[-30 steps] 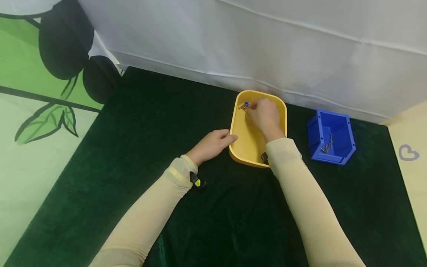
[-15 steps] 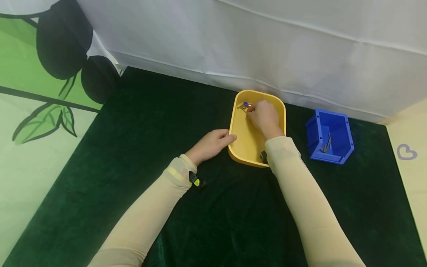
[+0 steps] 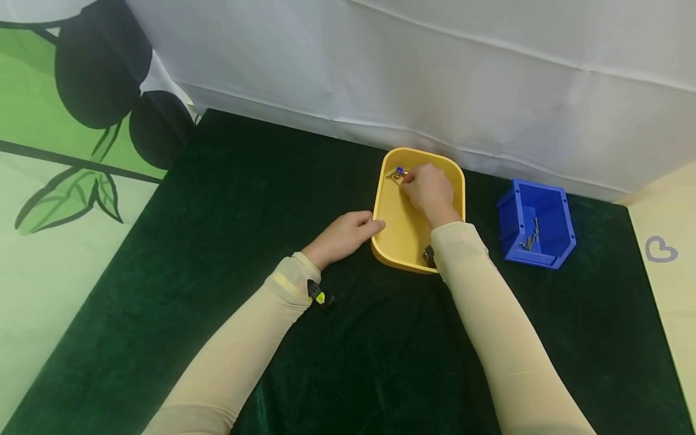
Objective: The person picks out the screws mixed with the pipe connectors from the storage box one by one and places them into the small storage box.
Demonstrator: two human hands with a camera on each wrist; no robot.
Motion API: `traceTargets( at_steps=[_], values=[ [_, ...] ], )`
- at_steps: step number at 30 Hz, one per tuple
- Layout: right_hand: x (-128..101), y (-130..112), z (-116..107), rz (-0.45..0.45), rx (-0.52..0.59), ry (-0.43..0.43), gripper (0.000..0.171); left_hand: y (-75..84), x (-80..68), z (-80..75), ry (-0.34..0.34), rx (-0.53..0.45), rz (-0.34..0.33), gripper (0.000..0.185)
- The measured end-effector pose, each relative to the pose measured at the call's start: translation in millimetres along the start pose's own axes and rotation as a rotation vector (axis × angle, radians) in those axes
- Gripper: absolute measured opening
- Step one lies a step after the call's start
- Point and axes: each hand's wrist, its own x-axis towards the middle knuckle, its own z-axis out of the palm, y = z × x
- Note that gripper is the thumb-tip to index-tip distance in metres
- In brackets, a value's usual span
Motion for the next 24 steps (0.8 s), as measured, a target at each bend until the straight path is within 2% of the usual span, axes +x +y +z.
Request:
traceTargets(
  at_steps=[9, 24],
  values=[
    [1.6, -3.5, 0.7, 0.023, 0.005, -0.019, 0.021, -1.3, -0.9, -0.4, 0.006, 0.000, 0.010, 0.035],
    [4.7, -8.9, 5.9, -0.023, -0.021, -0.007, 0.015, -1.8, -4.6, -2.5, 0.024, -0.019, 0.000, 0.034]
  ],
)
